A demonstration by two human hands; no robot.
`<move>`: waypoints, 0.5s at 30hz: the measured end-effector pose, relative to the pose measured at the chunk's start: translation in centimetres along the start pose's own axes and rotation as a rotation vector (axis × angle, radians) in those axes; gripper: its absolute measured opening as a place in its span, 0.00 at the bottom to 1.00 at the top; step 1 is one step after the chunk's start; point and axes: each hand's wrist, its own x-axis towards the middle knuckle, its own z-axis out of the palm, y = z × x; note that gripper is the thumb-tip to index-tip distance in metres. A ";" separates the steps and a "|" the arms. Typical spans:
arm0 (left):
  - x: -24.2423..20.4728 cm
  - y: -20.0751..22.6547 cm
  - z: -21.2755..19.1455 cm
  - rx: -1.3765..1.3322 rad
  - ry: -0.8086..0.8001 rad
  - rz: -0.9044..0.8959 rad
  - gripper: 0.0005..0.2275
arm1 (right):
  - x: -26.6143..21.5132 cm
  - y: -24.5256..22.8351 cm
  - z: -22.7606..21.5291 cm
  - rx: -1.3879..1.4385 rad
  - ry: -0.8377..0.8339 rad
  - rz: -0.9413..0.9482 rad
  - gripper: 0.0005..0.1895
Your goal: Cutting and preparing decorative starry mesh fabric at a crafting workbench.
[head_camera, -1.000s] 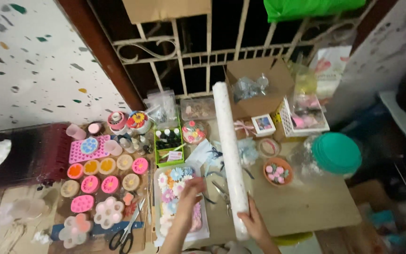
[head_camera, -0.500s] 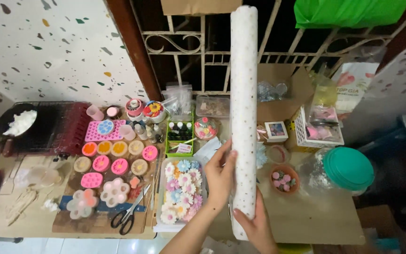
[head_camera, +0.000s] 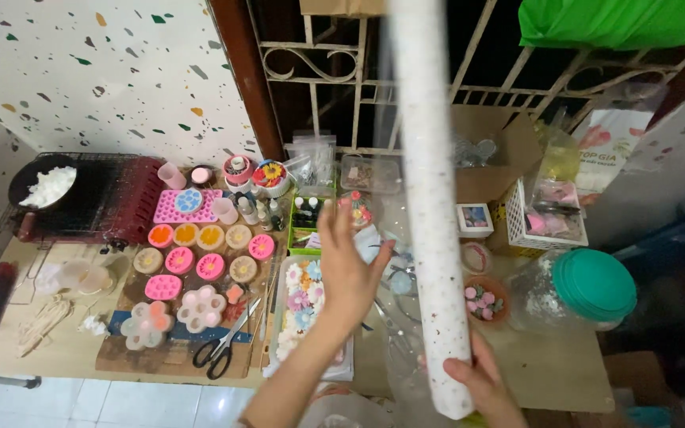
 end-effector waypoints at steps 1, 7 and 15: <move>1.4 0.8 -0.7 -0.003 0.001 0.000 0.22 | -0.1 -1.5 -0.9 -0.002 0.001 -0.001 0.46; 4.9 1.1 -4.3 0.595 -0.306 1.078 0.21 | 0.6 -11.1 -8.1 -0.841 -0.334 0.253 0.56; 2.3 3.3 -1.2 0.393 -0.453 0.133 0.25 | 5.9 -16.3 1.5 0.082 -0.310 -0.482 0.63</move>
